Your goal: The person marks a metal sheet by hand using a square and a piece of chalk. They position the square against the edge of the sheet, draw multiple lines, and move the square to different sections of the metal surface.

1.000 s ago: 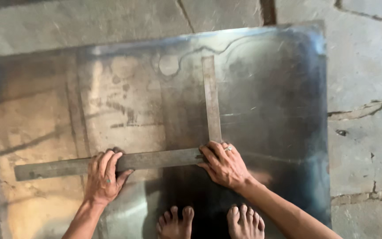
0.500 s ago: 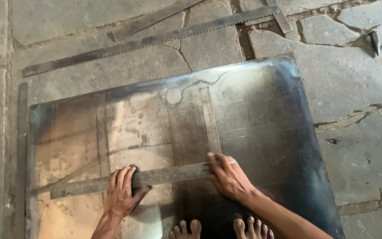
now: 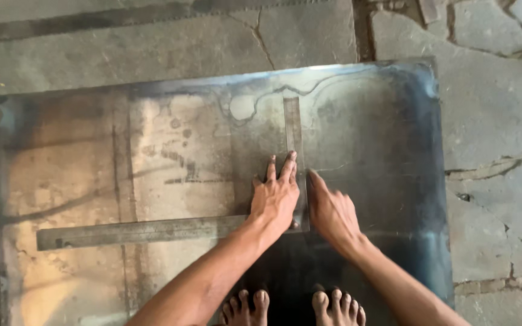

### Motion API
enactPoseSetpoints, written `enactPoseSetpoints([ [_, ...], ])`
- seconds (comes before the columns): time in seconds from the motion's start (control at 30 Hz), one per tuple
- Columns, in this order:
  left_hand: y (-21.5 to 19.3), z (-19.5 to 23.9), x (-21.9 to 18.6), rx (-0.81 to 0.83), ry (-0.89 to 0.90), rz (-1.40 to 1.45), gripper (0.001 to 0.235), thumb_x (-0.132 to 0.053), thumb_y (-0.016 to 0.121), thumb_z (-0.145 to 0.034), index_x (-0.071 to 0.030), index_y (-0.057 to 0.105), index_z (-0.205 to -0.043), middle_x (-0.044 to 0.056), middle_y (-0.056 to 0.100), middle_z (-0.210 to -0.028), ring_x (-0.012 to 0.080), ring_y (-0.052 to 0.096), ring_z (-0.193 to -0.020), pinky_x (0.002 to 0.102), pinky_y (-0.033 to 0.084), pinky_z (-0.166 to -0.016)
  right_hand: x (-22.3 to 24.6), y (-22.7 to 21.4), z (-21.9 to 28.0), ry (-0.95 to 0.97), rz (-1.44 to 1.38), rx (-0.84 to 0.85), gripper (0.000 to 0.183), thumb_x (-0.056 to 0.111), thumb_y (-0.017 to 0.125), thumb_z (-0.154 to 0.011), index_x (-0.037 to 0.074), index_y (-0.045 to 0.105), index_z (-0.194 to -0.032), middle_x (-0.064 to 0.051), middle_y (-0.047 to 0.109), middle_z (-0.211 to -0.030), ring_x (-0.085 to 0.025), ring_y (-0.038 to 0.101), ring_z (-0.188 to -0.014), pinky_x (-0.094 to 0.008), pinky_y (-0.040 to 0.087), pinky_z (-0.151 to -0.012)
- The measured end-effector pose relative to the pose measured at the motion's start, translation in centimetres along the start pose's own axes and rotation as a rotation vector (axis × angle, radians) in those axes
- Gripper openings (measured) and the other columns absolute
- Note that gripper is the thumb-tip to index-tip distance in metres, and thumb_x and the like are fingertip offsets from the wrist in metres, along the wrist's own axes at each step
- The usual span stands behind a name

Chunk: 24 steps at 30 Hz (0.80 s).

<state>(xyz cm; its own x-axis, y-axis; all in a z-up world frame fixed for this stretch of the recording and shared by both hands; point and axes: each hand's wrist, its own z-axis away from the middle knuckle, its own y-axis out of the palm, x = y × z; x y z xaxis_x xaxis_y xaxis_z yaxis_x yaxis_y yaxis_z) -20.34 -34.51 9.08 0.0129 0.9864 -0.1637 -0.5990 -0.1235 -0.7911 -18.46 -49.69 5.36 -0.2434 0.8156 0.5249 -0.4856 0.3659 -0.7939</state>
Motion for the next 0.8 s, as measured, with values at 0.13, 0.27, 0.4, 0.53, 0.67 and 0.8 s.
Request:
enactPoseSetpoints([
  [0.13, 1.0, -0.3, 0.4, 0.011, 0.007, 0.089, 0.111, -0.029, 0.092, -0.071, 0.002, 0.027, -0.155, 0.006, 0.002, -0.173, 0.0405, 0.015, -0.155, 0.064, 0.038, -0.112, -1.5, 1.6, 1.4, -0.119, 0.016, 0.020, 0.068, 0.004, 0.063, -0.078, 0.003, 0.048, -0.145, -0.024, 0.069, -0.078, -0.046, 0.068, -0.069, -0.055, 0.054, -0.064],
  [0.27, 0.8, 0.5, 0.1, -0.046, 0.022, 0.000, 0.105, -0.020, 0.089, -0.075, -0.001, 0.024, -0.157, 0.008, 0.003, -0.171, 0.0410, 0.016, -0.151, 0.062, 0.039, -0.107, -0.5, 1.6, 5.8, -0.201, -0.042, -0.205, 0.054, 0.007, 0.058, -0.084, 0.010, 0.059, -0.138, -0.023, 0.073, -0.089, -0.041, 0.072, -0.080, -0.048, 0.058, -0.071],
  [0.4, 2.4, 3.1, 3.4, -0.241, 0.111, 0.324, 0.108, -0.032, 0.091, -0.067, -0.004, 0.033, -0.154, 0.007, 0.020, -0.164, 0.0352, 0.025, -0.150, 0.051, 0.040, -0.113, -1.3, -1.2, 5.8, 0.255, -0.205, -0.001, 0.050, 0.013, 0.061, -0.098, 0.013, 0.057, -0.148, -0.022, 0.072, -0.082, -0.036, 0.075, -0.074, -0.042, 0.059, -0.070],
  [0.53, 7.9, 11.5, 11.6, 0.120, -0.621, 0.298, 0.084, -0.001, 0.070, -0.087, 0.000, 0.023, -0.156, 0.022, 0.035, -0.153, 0.0282, 0.074, -0.094, 0.033, 0.064, -0.059, -2.1, -1.3, 8.6, 0.153, -0.511, -0.120, 0.035, 0.014, 0.057, -0.096, 0.010, 0.067, -0.129, -0.013, 0.079, -0.082, -0.028, 0.076, -0.071, -0.038, 0.063, -0.065],
  [0.67, 10.8, 17.5, 22.6, 0.164, -0.513, -0.318, 0.053, 0.007, 0.056, -0.087, -0.001, 0.043, -0.139, 0.021, 0.051, -0.140, 0.0337, 0.065, -0.118, 0.031, 0.062, -0.080, -1.3, 1.0, 9.1, -0.317, -0.286, -0.088, 0.032, 0.016, 0.065, -0.095, 0.005, 0.067, -0.124, -0.021, 0.069, -0.121, -0.037, 0.070, -0.099, -0.042, 0.058, -0.082],
  [0.8, 8.6, 15.5, 23.8, 0.259, -0.407, -0.227, 0.060, 0.005, 0.061, -0.081, -0.009, 0.044, -0.137, 0.010, 0.050, -0.142, 0.0272, 0.057, -0.130, 0.037, 0.057, -0.105, -0.5, 0.9, 6.6, -0.524, 0.002, -0.077, 0.058, 0.032, 0.076, -0.079, -0.004, 0.067, -0.123, -0.023, 0.063, -0.124, -0.038, 0.061, -0.104, -0.047, 0.051, -0.087],
])
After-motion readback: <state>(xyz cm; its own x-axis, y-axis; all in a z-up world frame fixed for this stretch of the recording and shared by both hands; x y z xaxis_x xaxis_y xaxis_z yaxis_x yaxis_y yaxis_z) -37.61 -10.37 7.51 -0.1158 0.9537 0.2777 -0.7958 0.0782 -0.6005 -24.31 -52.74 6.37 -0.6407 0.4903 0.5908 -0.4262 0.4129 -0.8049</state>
